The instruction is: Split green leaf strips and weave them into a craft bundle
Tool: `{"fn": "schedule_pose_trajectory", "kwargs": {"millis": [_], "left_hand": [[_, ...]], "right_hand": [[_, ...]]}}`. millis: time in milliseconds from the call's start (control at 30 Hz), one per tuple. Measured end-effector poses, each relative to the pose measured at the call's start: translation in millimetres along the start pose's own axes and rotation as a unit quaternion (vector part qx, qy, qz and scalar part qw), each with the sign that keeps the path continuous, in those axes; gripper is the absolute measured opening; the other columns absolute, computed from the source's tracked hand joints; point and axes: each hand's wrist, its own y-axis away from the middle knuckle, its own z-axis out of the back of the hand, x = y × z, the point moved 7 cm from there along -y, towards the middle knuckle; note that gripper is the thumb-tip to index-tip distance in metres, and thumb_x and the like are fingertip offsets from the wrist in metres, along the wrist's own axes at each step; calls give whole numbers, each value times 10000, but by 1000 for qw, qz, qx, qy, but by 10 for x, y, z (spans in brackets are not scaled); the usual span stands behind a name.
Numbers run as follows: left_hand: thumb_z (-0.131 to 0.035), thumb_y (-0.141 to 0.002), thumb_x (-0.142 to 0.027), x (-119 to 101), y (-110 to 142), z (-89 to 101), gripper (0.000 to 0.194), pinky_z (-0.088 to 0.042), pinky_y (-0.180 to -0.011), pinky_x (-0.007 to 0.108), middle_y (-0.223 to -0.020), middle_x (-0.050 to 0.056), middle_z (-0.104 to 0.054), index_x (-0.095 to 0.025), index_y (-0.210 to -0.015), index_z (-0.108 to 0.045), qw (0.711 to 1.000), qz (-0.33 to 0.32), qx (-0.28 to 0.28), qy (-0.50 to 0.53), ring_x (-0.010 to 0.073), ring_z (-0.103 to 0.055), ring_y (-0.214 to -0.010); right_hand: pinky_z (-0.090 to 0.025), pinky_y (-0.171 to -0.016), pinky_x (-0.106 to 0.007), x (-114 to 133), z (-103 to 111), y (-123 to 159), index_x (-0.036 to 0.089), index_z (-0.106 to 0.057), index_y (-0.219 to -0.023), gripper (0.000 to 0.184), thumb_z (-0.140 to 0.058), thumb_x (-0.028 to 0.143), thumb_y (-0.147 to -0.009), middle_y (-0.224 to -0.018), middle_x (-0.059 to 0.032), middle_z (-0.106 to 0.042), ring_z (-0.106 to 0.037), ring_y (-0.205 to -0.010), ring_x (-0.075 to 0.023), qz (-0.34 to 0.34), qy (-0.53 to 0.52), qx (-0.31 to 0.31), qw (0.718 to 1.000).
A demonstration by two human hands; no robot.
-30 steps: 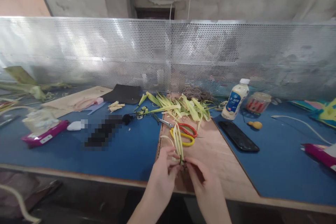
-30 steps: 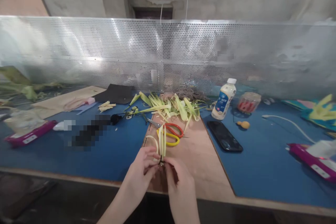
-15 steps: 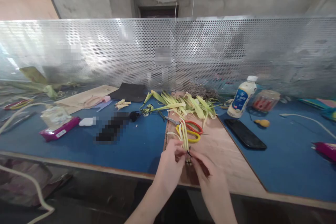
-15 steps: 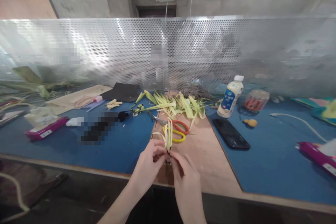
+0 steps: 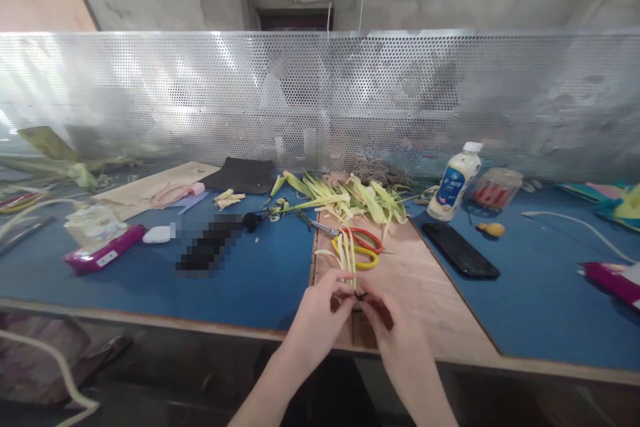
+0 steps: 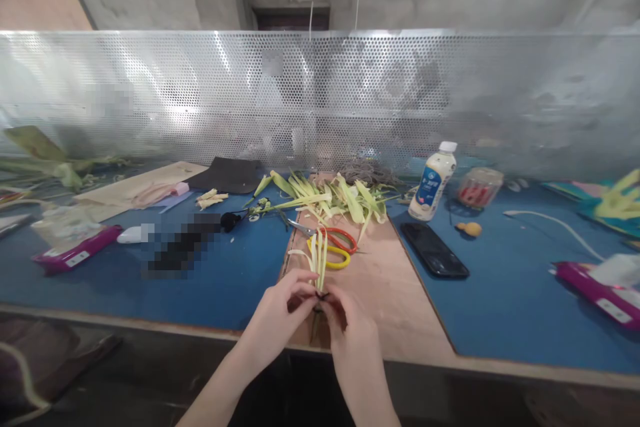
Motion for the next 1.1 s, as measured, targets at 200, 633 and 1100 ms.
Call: {"fn": "schedule_pose_trajectory", "kwargs": {"millis": [200, 633, 1100], "left_hand": [[-504, -777, -187, 10, 44, -15, 211, -462, -733, 252, -893, 45, -675, -196, -975, -577, 1000, -12, 25, -10, 160, -626, -797], [-515, -788, -284, 106, -33, -15, 142, -467, -658, 210, -713, 14, -654, -178, -793, -609, 1000, 22, -3, -18, 138, -620, -686], [-512, -771, -241, 89, -42, 29, 108, -470, -671, 219, -767, 17, -658, -180, -785, -599, 998, 8, -27, -53, 143, -623, -720]], "right_hand": [[-514, -748, -341, 31, 4, -4, 185, -625, -945, 245, -489, 319, -791, -925, -82, -671, -637, -809, -214, 12, 13, -12, 1000], [-510, -684, -279, 140, 18, 31, 201, -613, -866, 200, -422, 252, -837, -867, -62, -626, -614, -760, -175, 74, 84, -36, 993], [-497, -593, -206, 298, -22, 122, 176, -555, -746, 136, -473, 250, -824, -948, -67, -526, -586, -686, -120, 107, 122, -50, 986]]}}
